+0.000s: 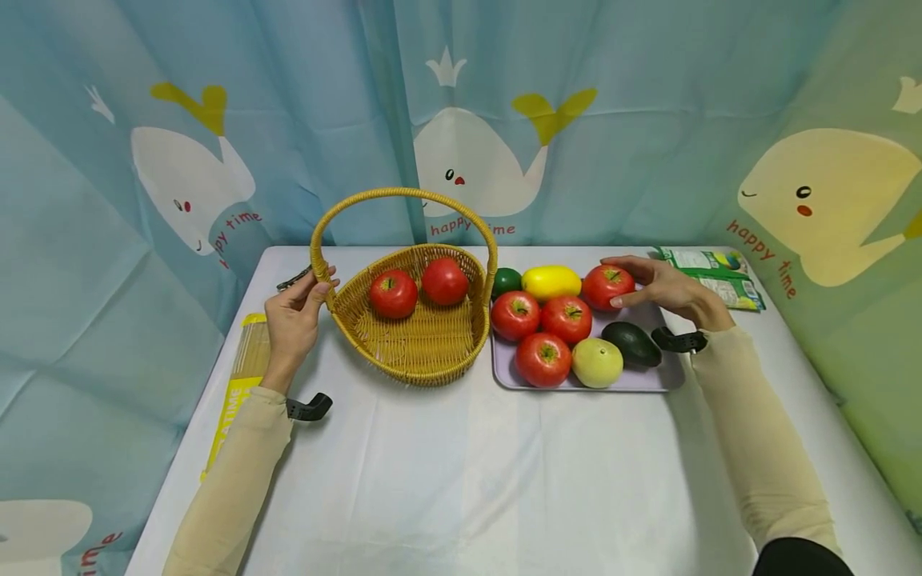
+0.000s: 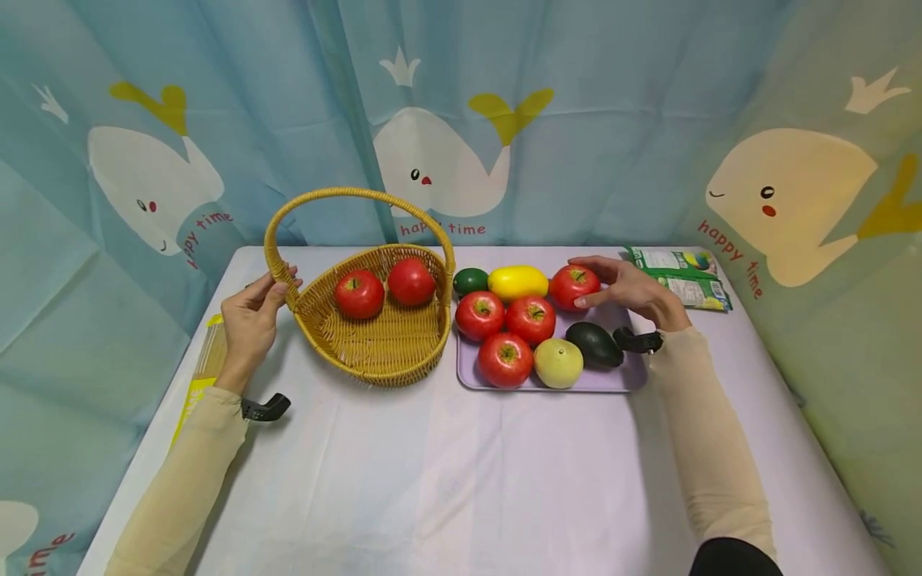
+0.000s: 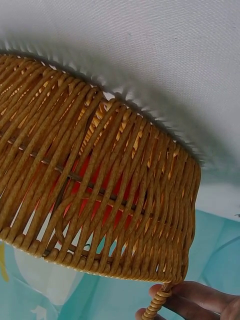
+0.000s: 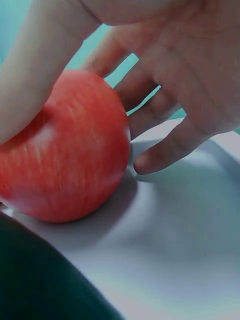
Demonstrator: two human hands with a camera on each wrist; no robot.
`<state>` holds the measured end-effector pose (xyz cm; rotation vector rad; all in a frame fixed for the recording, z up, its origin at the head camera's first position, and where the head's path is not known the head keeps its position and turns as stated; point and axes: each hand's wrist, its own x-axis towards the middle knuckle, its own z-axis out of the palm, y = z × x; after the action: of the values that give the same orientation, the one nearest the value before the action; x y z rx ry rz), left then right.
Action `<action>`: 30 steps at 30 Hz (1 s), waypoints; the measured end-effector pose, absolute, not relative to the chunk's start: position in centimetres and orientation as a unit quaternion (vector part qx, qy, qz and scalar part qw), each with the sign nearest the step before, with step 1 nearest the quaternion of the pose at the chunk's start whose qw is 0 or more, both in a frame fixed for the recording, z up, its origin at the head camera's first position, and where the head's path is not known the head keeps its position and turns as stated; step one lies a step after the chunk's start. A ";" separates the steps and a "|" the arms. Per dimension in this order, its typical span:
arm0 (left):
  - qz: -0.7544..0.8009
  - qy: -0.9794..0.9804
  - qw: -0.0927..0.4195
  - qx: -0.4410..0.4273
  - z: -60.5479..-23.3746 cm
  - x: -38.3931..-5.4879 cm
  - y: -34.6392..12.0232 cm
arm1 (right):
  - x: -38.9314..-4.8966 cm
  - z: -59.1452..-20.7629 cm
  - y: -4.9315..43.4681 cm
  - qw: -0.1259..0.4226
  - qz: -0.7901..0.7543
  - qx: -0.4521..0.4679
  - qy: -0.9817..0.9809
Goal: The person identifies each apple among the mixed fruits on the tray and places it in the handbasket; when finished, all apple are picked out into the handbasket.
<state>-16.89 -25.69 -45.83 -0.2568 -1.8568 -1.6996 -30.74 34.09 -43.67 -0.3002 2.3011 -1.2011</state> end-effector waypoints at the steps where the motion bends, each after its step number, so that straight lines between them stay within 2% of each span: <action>1: -0.641 -0.700 0.301 -0.098 -45.8 -16.9 -25.7 | -30.8 -43.7 34.1 0.261 -0.441 -0.111 0.852; 24: -0.631 -0.709 0.303 -0.088 -46.0 -17.0 -25.7 | -30.3 -43.5 34.4 0.181 -0.420 -0.047 0.888; 30: -0.630 -0.708 0.305 -0.090 -45.9 -16.9 -25.7 | -29.9 -43.2 34.8 0.177 -0.433 -0.032 0.883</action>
<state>-16.91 -25.65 -45.87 -0.2395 -1.8759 -1.6695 -29.95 34.81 -43.17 -0.0909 2.4998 -1.2269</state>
